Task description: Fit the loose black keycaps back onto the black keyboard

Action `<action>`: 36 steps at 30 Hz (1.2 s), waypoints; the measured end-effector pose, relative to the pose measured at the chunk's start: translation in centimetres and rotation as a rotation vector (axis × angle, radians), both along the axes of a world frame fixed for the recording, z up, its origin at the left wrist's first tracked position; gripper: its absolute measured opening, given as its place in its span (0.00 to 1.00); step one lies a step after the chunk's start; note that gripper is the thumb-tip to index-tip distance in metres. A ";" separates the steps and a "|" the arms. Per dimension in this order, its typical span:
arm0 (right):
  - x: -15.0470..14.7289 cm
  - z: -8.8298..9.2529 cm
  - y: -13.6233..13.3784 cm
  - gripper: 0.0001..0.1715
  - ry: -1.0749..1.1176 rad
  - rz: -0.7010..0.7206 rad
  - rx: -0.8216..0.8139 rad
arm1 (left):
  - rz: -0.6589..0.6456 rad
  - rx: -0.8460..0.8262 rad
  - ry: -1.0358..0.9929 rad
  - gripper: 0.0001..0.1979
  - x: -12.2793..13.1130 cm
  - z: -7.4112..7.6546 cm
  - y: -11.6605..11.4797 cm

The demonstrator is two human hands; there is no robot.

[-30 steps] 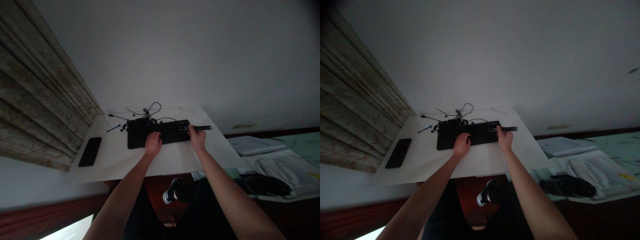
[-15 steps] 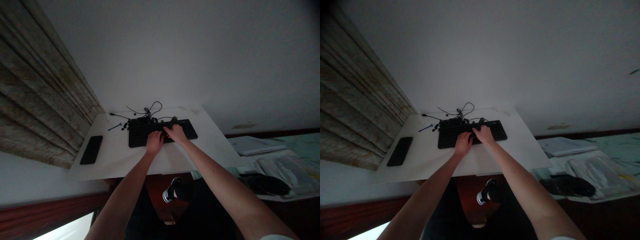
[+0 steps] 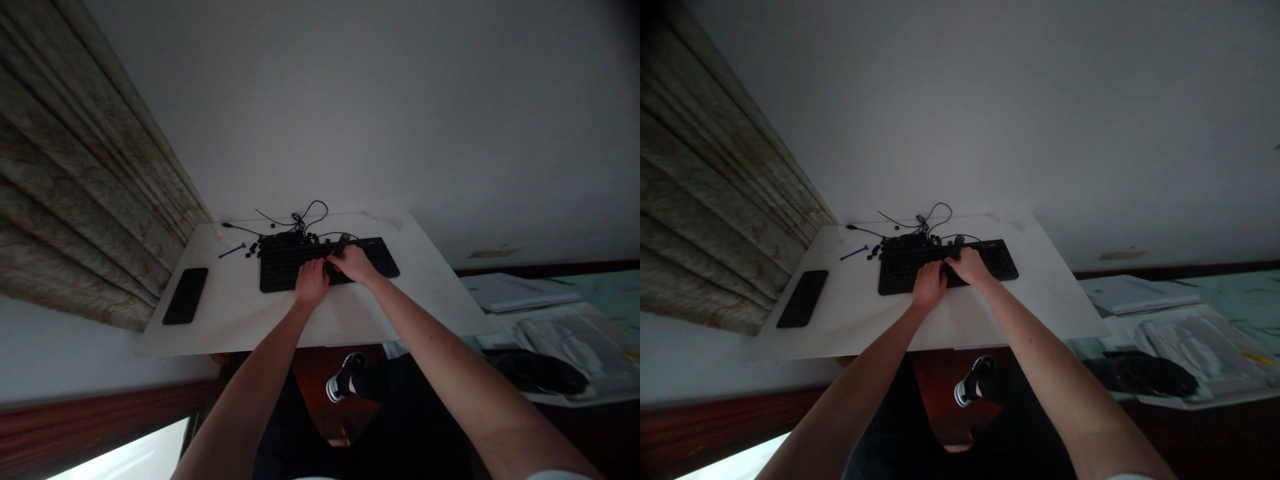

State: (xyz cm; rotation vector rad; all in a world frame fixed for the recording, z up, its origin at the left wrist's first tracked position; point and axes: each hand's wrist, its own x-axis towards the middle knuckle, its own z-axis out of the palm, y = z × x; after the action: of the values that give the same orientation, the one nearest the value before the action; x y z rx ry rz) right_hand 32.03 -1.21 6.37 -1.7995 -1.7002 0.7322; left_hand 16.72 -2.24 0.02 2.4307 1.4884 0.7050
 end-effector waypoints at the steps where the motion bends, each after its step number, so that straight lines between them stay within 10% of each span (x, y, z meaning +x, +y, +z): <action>1: 0.3 -0.3 0.0 0.09 0.049 0.020 -0.014 | -0.001 0.001 0.016 0.11 0.0 0.0 0.0; 8: 2.1 -1.9 -0.3 0.08 0.319 0.214 -0.040 | -0.019 0.037 0.090 0.10 0.4 0.2 0.2; 22: 0.4 -0.5 -1.2 0.13 -0.145 0.330 0.159 | -0.037 0.007 0.113 0.16 0.4 0.2 0.1; 36: 0.3 -0.9 -2.0 0.11 -0.104 0.323 0.206 | -0.040 0.004 0.129 0.15 0.4 0.5 0.0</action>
State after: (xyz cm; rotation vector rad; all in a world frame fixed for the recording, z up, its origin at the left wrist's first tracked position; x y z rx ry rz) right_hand 32.32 -3.22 5.48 -1.4627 -2.0826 0.5737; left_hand 17.10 -2.24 0.48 2.5450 1.4795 0.5540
